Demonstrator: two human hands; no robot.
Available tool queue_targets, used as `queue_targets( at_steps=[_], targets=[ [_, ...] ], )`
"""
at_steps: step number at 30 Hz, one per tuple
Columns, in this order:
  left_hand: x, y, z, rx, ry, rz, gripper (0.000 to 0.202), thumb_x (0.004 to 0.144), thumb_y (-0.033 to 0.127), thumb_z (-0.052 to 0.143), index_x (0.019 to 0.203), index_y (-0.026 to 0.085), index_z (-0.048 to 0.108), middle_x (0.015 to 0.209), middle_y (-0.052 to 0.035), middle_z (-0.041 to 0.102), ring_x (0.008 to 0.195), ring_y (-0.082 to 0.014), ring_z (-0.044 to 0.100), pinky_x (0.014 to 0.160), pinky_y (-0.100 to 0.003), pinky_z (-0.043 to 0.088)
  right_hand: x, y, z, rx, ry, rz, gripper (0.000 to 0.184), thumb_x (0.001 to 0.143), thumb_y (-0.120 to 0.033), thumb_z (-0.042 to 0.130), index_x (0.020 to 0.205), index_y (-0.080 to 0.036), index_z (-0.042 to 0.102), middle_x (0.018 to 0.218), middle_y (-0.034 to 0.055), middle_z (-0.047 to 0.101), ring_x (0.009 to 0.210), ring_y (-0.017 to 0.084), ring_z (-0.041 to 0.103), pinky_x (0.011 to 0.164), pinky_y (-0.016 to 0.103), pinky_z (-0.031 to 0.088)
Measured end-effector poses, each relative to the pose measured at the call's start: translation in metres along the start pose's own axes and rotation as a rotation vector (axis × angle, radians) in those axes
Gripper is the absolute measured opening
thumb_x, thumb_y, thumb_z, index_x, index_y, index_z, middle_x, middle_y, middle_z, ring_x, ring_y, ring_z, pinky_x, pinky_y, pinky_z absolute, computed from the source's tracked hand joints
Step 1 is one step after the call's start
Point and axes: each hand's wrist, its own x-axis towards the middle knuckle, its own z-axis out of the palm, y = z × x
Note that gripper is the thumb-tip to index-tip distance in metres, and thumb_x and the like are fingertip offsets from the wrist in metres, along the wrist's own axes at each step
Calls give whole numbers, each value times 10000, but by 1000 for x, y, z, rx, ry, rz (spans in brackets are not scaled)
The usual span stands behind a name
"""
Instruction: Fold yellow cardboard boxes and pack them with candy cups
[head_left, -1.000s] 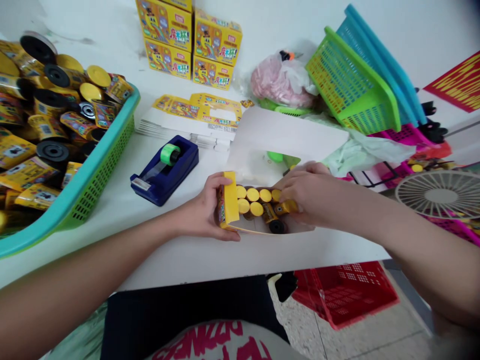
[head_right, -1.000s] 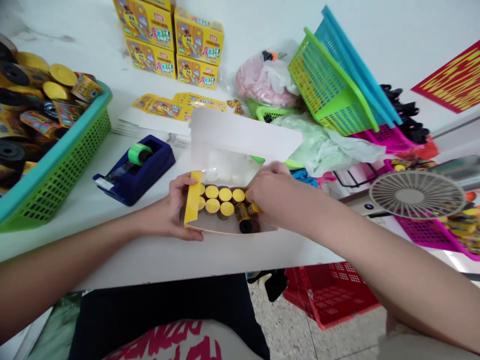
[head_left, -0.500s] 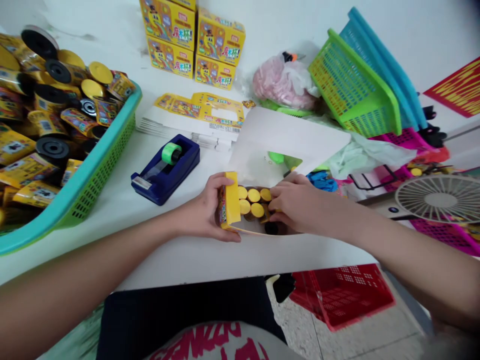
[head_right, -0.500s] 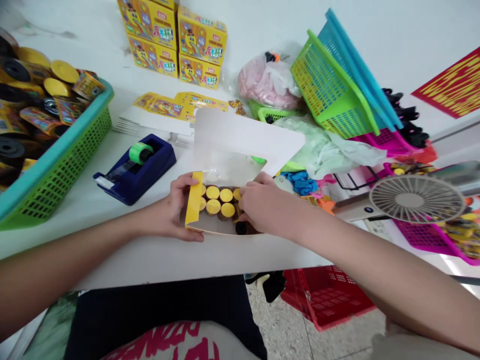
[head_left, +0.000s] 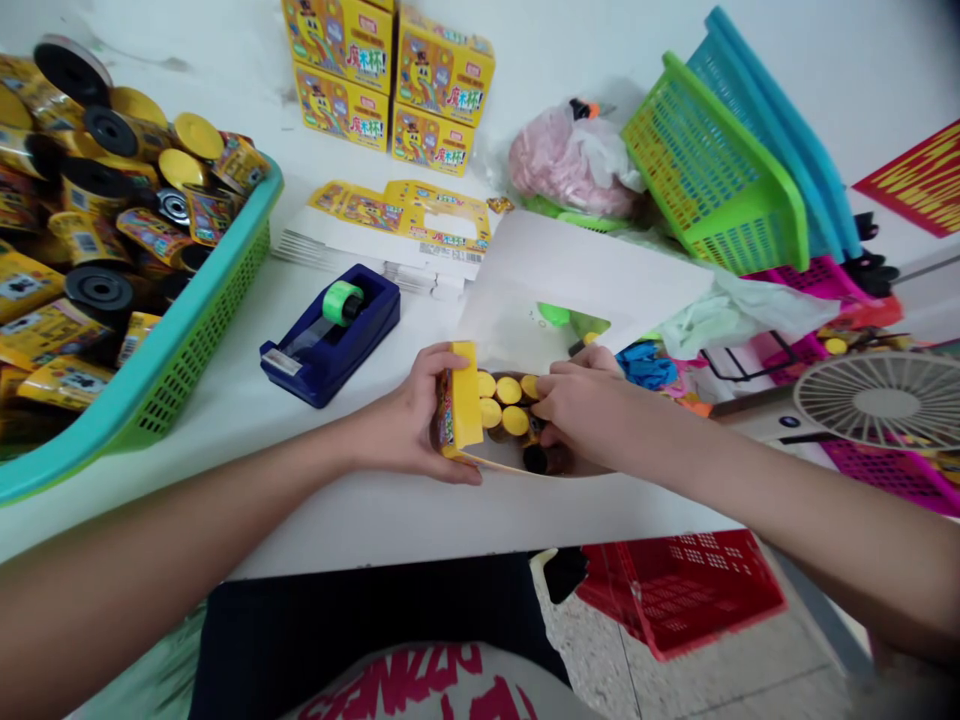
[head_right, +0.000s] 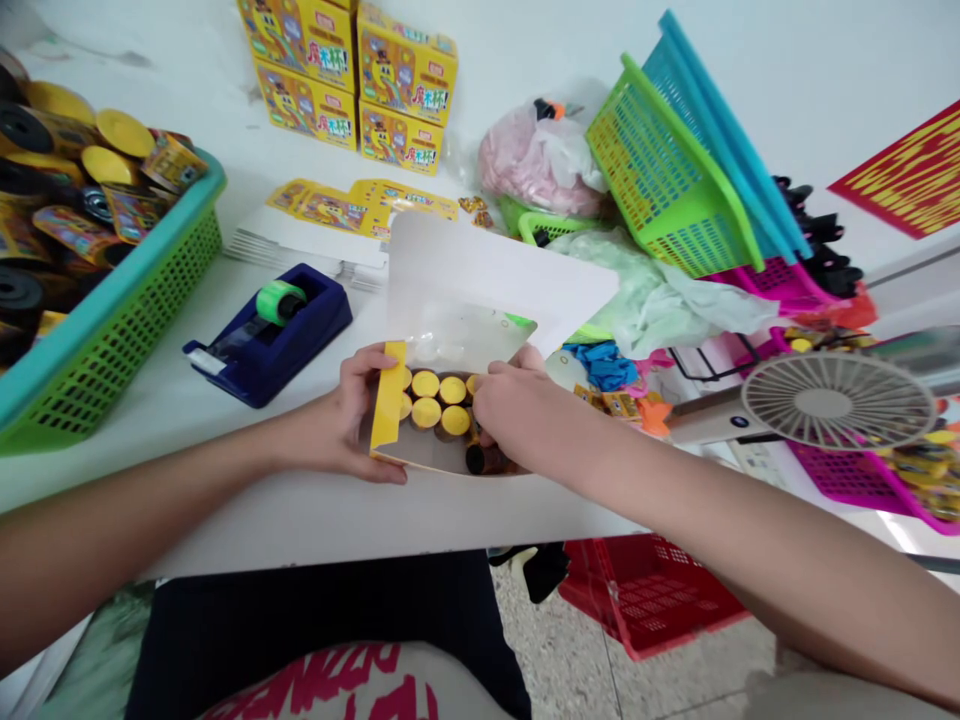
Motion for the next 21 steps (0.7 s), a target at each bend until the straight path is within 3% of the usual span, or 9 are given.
queue_targets(
  at_steps=[6, 12, 21],
  targets=[
    [0, 2, -1, -5, -15, -23, 1043, 565, 417, 874, 1308, 334, 147, 1358, -133, 176, 1345, -392, 282, 1082, -623, 327, 0, -6, -12, -101, -58, -33, 219, 753, -73, 632, 565, -183, 651, 704, 74, 623, 749, 225, 505, 671, 372, 196],
    [0, 3, -1, -8, -22, -5, 1046, 572, 393, 876, 1314, 328, 141, 1354, -132, 175, 1372, -396, 246, 1110, -623, 294, -4, -11, -19, -115, -64, -61, 185, 748, -57, 593, 637, -188, 664, 761, 66, 622, 825, 240, 530, 703, 386, 195],
    [0, 2, -2, 14, -24, -6, 1036, 570, 416, 873, 1304, 325, 148, 1350, -137, 160, 1340, -389, 288, 1078, -623, 336, -3, -4, -17, -123, -33, -24, 213, 657, -13, 573, 589, -204, 638, 760, 49, 608, 791, 223, 510, 693, 387, 172]
  ],
)
